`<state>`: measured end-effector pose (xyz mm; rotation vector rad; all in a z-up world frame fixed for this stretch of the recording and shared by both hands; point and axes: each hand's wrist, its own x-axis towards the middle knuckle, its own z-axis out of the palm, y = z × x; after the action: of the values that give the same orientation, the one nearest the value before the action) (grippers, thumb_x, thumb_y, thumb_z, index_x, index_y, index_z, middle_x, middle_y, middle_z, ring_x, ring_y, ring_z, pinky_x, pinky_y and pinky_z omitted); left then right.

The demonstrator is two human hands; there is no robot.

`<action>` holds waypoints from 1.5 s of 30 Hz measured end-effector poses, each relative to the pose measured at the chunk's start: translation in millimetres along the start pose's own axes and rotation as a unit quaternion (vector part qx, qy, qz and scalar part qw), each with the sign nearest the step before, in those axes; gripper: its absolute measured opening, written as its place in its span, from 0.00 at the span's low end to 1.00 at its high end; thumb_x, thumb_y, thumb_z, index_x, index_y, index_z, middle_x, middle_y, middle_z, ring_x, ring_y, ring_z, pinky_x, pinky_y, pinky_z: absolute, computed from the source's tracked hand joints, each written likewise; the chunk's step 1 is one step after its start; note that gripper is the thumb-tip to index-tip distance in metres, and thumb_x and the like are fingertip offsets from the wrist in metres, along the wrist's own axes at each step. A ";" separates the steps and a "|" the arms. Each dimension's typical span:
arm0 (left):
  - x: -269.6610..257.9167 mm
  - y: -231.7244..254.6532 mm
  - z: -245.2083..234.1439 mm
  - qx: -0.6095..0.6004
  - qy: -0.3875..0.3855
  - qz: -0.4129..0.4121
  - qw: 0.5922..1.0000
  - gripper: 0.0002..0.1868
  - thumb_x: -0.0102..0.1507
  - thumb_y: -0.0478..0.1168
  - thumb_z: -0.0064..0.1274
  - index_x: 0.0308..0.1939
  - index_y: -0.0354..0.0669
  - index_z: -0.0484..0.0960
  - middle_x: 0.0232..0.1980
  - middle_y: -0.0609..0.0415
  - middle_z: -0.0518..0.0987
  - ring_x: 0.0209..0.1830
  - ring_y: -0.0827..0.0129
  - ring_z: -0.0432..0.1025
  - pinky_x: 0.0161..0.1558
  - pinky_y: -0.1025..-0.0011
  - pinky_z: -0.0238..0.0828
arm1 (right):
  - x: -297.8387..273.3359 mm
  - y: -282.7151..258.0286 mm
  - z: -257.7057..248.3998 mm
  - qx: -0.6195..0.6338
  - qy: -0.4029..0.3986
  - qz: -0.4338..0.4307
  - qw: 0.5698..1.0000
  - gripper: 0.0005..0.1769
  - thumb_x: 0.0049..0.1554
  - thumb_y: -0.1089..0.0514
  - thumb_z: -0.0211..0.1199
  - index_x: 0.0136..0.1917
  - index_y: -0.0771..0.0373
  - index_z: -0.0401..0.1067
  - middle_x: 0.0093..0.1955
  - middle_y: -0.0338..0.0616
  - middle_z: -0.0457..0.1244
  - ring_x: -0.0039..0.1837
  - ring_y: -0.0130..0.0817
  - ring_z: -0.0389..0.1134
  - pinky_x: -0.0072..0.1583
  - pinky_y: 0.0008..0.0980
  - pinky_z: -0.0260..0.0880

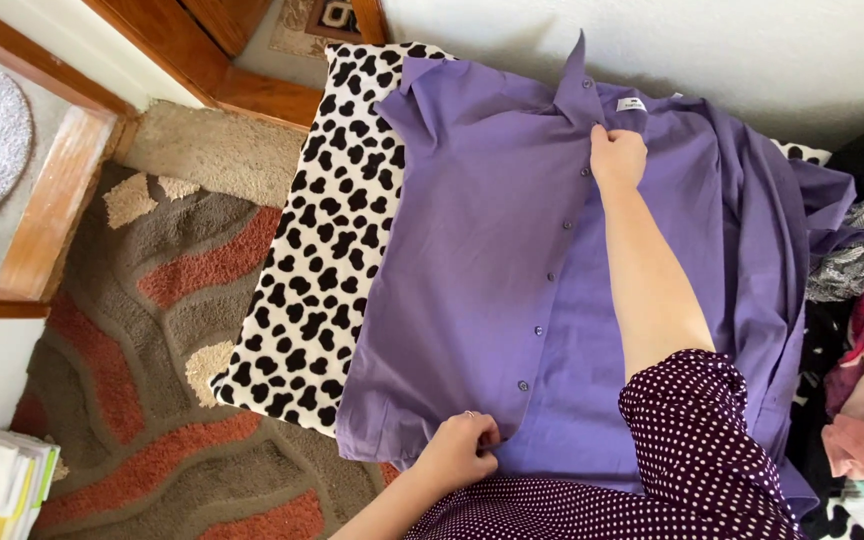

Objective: The person folds a purple button-up shirt and a pink polo shirt on a leopard-print surface. They smooth each garment, fold sleeves and sides, then fold the shirts into neat rectangles and place them aside.

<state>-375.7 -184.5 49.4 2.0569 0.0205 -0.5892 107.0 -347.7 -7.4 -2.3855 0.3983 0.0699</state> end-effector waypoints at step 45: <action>-91.5 -135.7 -49.1 0.049 0.241 -0.329 0.912 0.24 0.61 0.65 0.52 0.50 0.57 0.75 0.28 0.54 0.83 0.31 0.55 0.78 0.34 0.62 0.72 | 39.5 -194.2 142.3 -0.357 -0.151 -0.303 0.871 0.16 0.55 0.66 0.56 0.52 0.62 0.82 0.52 0.58 0.72 0.57 0.59 0.72 0.59 0.50 0.73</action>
<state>-470.3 -51.5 -1.2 2.2337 1.0251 -0.4616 211.9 -127.8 4.7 -3.0339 -0.6495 0.3464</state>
